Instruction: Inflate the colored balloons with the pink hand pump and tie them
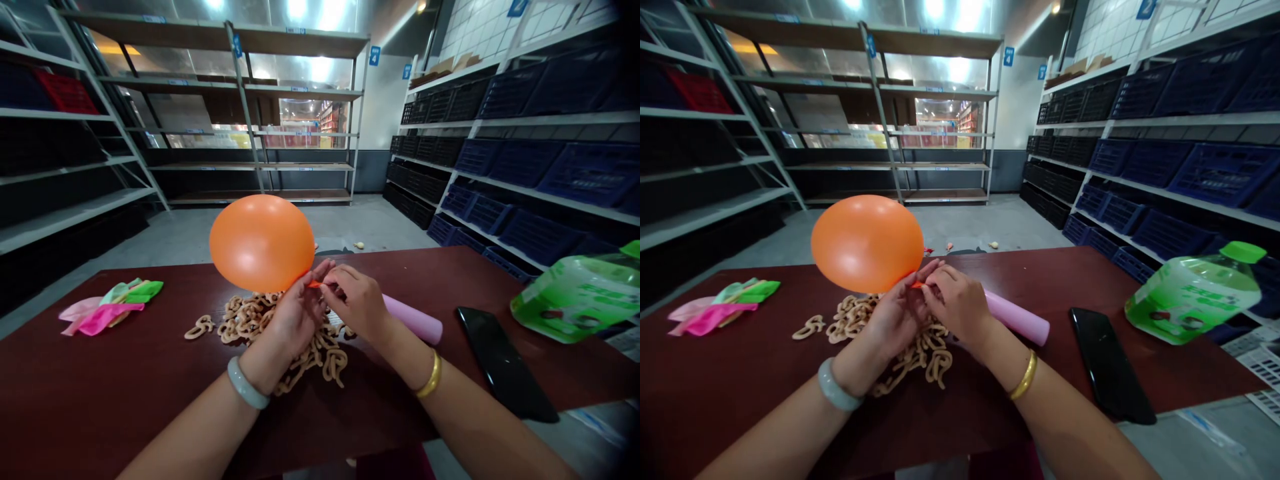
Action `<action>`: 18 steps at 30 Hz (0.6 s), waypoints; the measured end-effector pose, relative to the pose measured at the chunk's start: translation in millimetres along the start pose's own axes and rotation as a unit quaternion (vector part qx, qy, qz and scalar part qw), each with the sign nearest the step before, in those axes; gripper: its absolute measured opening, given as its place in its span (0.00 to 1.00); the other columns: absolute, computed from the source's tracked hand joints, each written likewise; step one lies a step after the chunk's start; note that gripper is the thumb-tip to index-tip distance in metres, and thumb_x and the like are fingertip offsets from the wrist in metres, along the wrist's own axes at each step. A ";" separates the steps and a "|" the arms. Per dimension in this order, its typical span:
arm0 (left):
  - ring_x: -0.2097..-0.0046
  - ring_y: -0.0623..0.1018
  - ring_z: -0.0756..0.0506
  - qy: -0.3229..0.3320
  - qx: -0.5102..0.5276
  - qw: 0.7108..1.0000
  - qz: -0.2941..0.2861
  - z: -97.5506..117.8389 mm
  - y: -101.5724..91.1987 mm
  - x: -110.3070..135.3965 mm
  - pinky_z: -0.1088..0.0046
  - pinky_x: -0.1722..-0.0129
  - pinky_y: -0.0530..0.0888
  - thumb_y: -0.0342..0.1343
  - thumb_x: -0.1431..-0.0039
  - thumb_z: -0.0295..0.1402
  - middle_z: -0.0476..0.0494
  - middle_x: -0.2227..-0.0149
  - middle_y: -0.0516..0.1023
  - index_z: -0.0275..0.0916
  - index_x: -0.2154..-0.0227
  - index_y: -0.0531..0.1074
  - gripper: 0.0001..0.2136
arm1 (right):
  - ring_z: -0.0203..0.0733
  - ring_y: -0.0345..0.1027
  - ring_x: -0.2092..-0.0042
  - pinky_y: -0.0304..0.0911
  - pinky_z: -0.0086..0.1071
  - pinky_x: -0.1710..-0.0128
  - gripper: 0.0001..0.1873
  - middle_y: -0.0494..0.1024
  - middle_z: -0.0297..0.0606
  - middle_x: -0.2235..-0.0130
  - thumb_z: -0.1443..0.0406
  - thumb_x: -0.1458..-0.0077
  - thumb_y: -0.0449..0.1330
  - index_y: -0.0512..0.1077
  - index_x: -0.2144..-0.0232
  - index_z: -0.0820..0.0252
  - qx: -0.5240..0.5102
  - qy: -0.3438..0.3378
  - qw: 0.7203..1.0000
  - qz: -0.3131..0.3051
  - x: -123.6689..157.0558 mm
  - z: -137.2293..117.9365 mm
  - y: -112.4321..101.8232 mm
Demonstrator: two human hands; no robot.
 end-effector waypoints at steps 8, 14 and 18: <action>0.41 0.70 0.44 0.032 0.012 0.999 0.031 11.0 -11.8 -5.6 0.69 0.45 0.69 0.51 0.38 0.33 0.41 0.42 0.72 0.37 0.54 0.77 0.14 | 0.41 0.70 0.61 0.63 0.33 0.61 0.11 0.76 0.40 0.63 0.61 0.35 0.51 0.70 0.64 0.58 -0.018 0.029 0.999 0.033 0.9 1.5 -4.4; 0.54 0.78 0.44 0.024 0.009 1.000 0.001 -10.0 1.4 -1.4 0.71 0.55 0.74 0.56 0.42 0.32 0.39 0.54 0.79 0.36 0.54 0.77 0.14 | 0.43 0.71 0.59 0.65 0.34 0.60 0.07 0.76 0.41 0.58 0.62 0.39 0.57 0.72 0.61 0.58 0.036 0.013 0.998 -0.043 2.9 -2.4 15.9; 0.60 0.78 0.45 0.094 -0.097 0.990 0.039 2.3 -9.8 -3.6 0.72 0.63 0.74 0.56 0.44 0.35 0.38 0.62 0.80 0.34 0.63 0.78 0.11 | 0.41 0.71 0.57 0.65 0.33 0.58 0.10 0.76 0.40 0.58 0.63 0.36 0.52 0.74 0.60 0.57 0.012 0.011 1.000 -0.025 2.5 -4.6 6.6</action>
Point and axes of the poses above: each hand's wrist, its own x-axis away from the middle knuckle, its own y-axis out of the palm, z = x × y, the point moved 6 cm from there along -x, towards the middle knuckle
